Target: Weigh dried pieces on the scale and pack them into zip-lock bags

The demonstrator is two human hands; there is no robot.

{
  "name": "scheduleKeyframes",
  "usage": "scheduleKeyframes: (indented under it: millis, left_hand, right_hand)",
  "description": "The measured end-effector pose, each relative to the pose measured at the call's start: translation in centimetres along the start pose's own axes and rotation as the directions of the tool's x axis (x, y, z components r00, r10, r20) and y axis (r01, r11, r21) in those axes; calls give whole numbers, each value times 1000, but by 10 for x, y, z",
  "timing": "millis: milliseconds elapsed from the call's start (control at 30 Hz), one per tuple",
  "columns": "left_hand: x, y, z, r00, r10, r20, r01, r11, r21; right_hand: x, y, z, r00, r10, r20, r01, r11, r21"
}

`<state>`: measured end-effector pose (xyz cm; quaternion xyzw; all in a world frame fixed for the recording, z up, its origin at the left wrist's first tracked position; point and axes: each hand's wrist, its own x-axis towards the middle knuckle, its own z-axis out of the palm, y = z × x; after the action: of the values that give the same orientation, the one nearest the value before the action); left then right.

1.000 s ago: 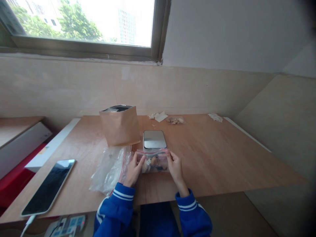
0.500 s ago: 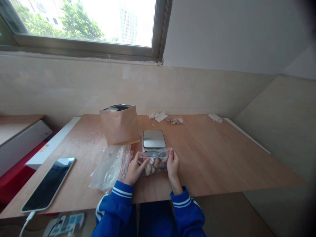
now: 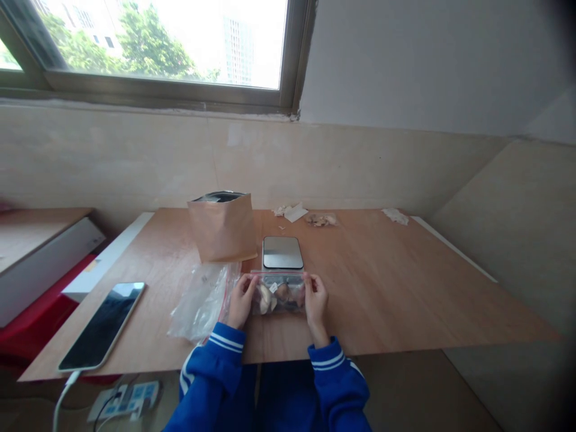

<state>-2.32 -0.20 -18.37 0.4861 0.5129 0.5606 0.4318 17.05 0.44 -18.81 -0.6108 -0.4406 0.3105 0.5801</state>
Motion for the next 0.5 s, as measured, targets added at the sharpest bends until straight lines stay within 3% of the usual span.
scheduleKeyframes:
  millis: [167, 500]
  left_hand:
    - [1, 0, -3, 993, 45, -107, -38, 997, 65]
    - [2, -6, -5, 972, 85, -218, -54, 988, 142]
  right_hand:
    - [0, 1, 3, 999, -37, 15, 37, 999, -29]
    - [0, 5, 0, 992, -95, 84, 105, 988, -115]
